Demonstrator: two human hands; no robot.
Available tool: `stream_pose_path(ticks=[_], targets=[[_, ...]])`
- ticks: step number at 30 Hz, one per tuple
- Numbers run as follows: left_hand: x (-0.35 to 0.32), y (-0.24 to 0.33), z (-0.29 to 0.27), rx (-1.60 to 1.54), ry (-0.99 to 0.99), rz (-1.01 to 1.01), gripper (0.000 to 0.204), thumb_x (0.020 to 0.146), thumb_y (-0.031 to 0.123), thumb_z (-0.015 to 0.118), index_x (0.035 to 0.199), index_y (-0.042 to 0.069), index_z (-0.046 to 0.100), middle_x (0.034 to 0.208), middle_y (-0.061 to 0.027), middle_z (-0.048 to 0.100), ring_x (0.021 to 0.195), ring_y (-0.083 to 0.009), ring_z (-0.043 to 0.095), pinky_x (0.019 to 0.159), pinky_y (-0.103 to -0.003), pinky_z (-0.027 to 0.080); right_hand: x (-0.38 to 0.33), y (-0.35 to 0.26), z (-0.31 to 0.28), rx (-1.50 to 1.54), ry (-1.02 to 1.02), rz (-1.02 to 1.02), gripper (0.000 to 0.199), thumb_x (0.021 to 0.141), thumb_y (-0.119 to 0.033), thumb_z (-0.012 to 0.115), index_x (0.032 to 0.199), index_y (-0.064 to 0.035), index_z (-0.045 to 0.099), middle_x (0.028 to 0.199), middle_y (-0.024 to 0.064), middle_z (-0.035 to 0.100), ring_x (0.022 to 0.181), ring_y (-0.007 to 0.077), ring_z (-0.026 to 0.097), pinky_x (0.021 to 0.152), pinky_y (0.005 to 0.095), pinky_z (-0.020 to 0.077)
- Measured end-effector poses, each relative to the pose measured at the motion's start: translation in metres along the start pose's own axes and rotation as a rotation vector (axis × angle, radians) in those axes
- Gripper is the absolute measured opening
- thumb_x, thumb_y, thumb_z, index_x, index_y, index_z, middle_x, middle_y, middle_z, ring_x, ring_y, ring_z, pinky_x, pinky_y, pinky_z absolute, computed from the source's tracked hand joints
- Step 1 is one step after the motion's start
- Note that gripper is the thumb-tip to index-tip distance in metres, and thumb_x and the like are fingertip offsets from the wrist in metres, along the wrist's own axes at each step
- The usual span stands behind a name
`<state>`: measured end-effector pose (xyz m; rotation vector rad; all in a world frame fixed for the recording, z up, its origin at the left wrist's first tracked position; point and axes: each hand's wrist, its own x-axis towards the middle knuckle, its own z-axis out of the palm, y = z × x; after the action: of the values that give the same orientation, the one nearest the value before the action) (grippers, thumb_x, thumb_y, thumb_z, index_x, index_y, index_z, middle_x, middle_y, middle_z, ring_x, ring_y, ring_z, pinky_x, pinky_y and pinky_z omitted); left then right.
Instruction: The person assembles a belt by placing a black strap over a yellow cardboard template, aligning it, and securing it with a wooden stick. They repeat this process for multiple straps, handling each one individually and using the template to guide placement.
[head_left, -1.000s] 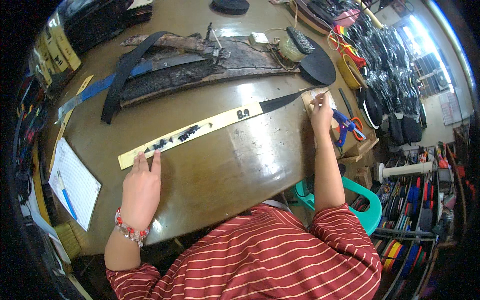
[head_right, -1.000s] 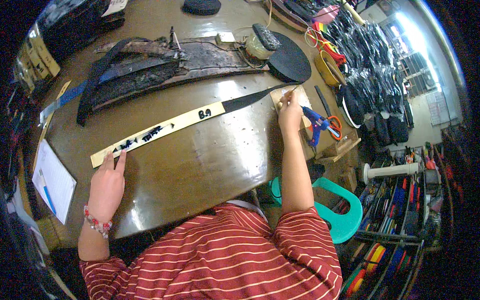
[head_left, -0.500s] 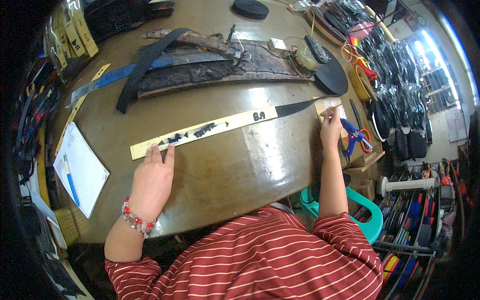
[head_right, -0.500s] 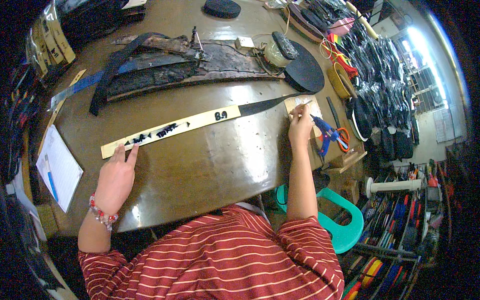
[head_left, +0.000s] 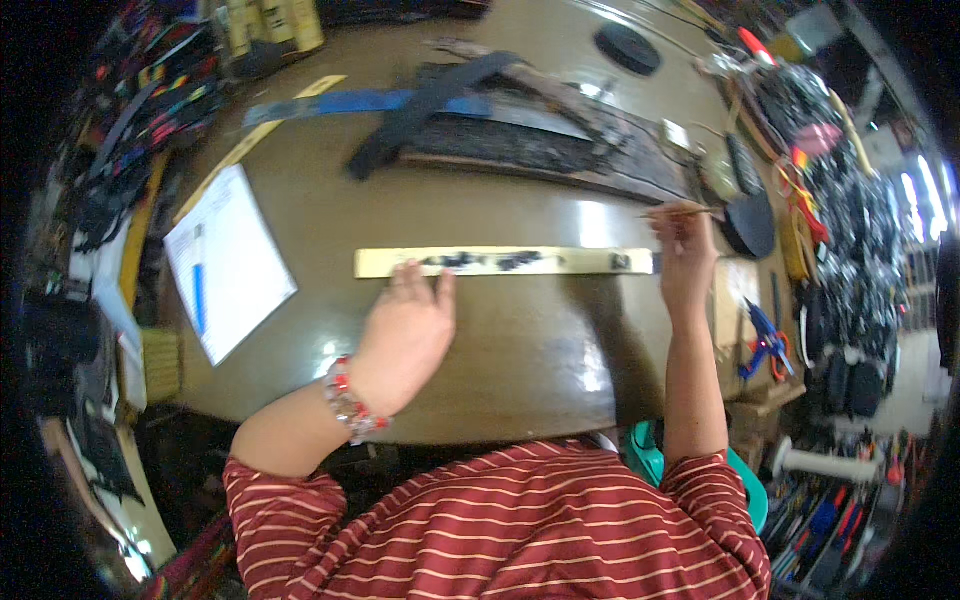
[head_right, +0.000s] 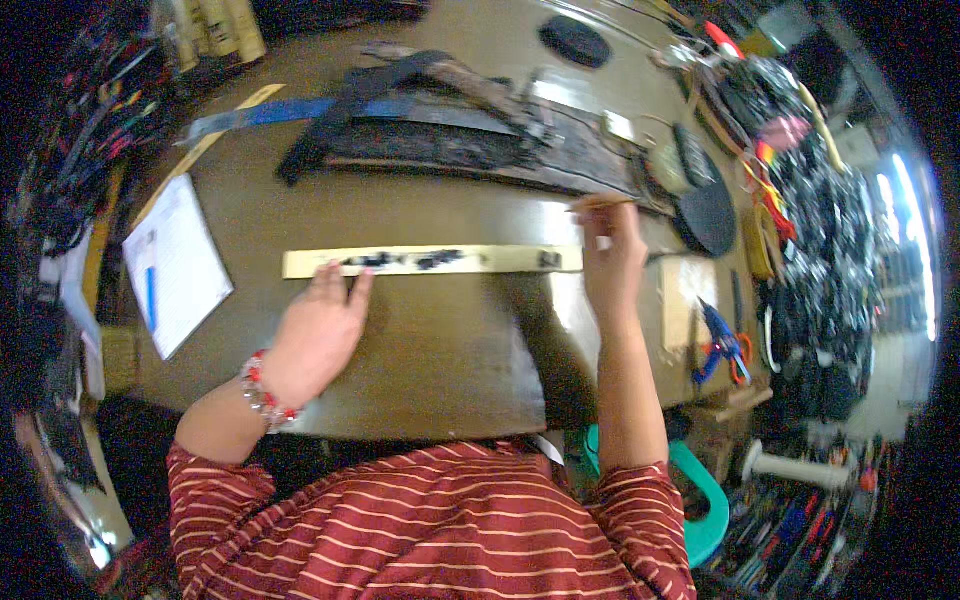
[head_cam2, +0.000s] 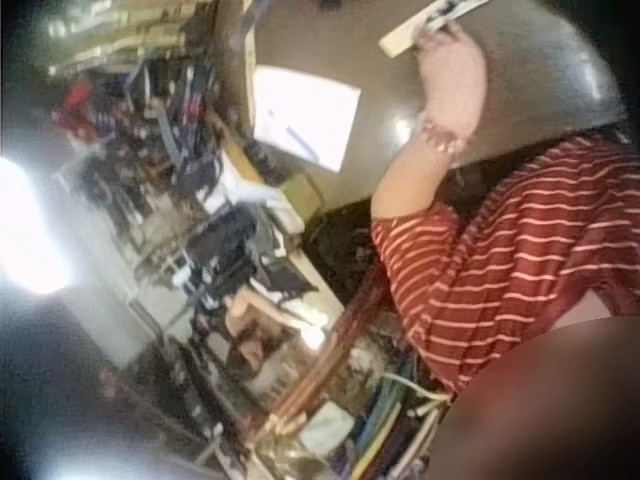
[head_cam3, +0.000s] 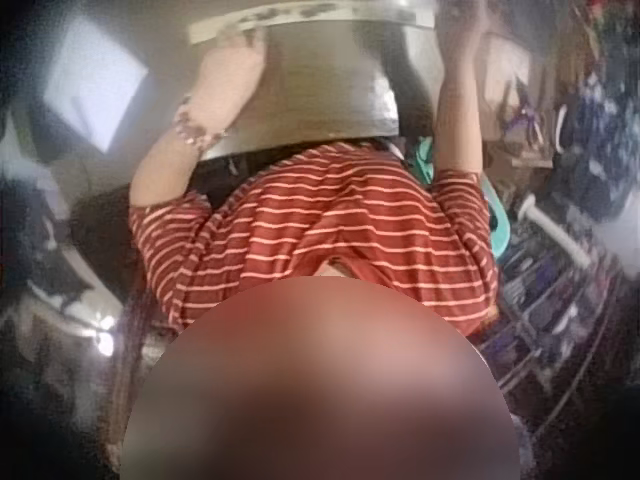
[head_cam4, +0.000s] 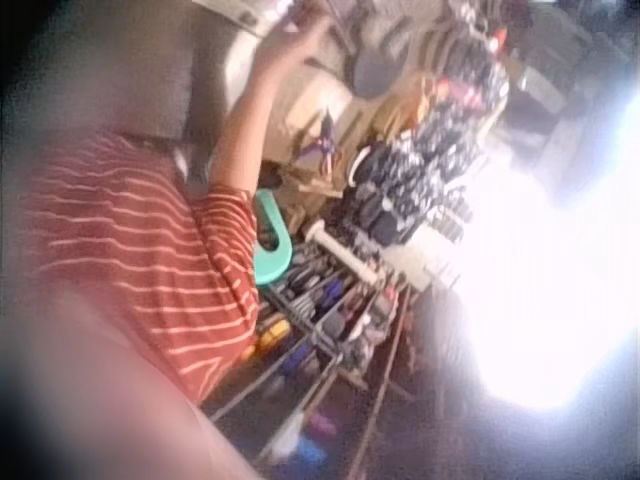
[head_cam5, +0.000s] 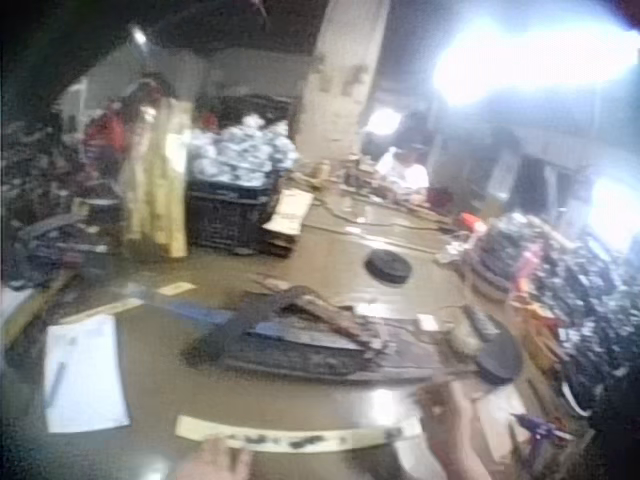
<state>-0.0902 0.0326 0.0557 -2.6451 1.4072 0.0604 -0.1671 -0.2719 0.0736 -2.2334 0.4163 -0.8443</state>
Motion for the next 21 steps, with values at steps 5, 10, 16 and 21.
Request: stream_pose_path(ticks=[5, 10, 16, 21], targets=[[0.001, 0.002, 0.007, -0.022, 0.108, -0.022, 0.043, 0.081, 0.01, 0.048, 0.122, -0.004, 0.051, 0.115, -0.0353, 0.052, 0.108, -0.0404, 0.056, 0.084, -0.04, 0.05, -0.006, -0.065, 0.111, 0.147, -0.568, -0.507, 0.013, 0.081, 0.004, 0.059, 0.092, -0.0027, 0.057, 0.088, 0.008, 0.063, 0.081, 0.0197, 0.059, 0.074, 0.0309, 0.0475], [0.001, 0.002, 0.007, -0.013, 0.169, -0.027, 0.042, 0.08, 0.01, 0.049, 0.119, -0.004, 0.054, 0.112, -0.0344, 0.054, 0.105, -0.0392, 0.057, 0.083, -0.039, 0.051, -0.009, -0.072, 0.138, 0.112, -0.726, -0.636, 0.011, 0.079, -0.009, 0.057, 0.09, -0.0071, 0.057, 0.081, 0.0094, 0.059, 0.08, 0.0295, 0.053, 0.072, 0.0372, 0.0442], [0.001, 0.002, 0.006, -0.038, 0.146, -0.026, 0.04, 0.08, 0.01, 0.049, 0.117, -0.005, 0.054, 0.113, -0.0341, 0.054, 0.105, -0.0388, 0.057, 0.084, -0.039, 0.051, -0.01, -0.069, 0.146, 0.133, -0.76, -0.69, 0.012, 0.078, -0.011, 0.057, 0.089, -0.009, 0.057, 0.079, 0.0077, 0.059, 0.081, 0.0284, 0.053, 0.073, 0.038, 0.043], [0.001, 0.001, 0.005, -0.036, 0.17, -0.028, 0.039, 0.079, 0.009, 0.049, 0.114, -0.006, 0.055, 0.11, -0.0343, 0.055, 0.104, -0.0392, 0.057, 0.082, -0.037, 0.052, -0.008, -0.067, 0.147, 0.073, -0.791, -0.719, 0.013, 0.078, -0.011, 0.056, 0.09, -0.0111, 0.057, 0.082, 0.0063, 0.059, 0.082, 0.0268, 0.053, 0.074, 0.0366, 0.0429]])
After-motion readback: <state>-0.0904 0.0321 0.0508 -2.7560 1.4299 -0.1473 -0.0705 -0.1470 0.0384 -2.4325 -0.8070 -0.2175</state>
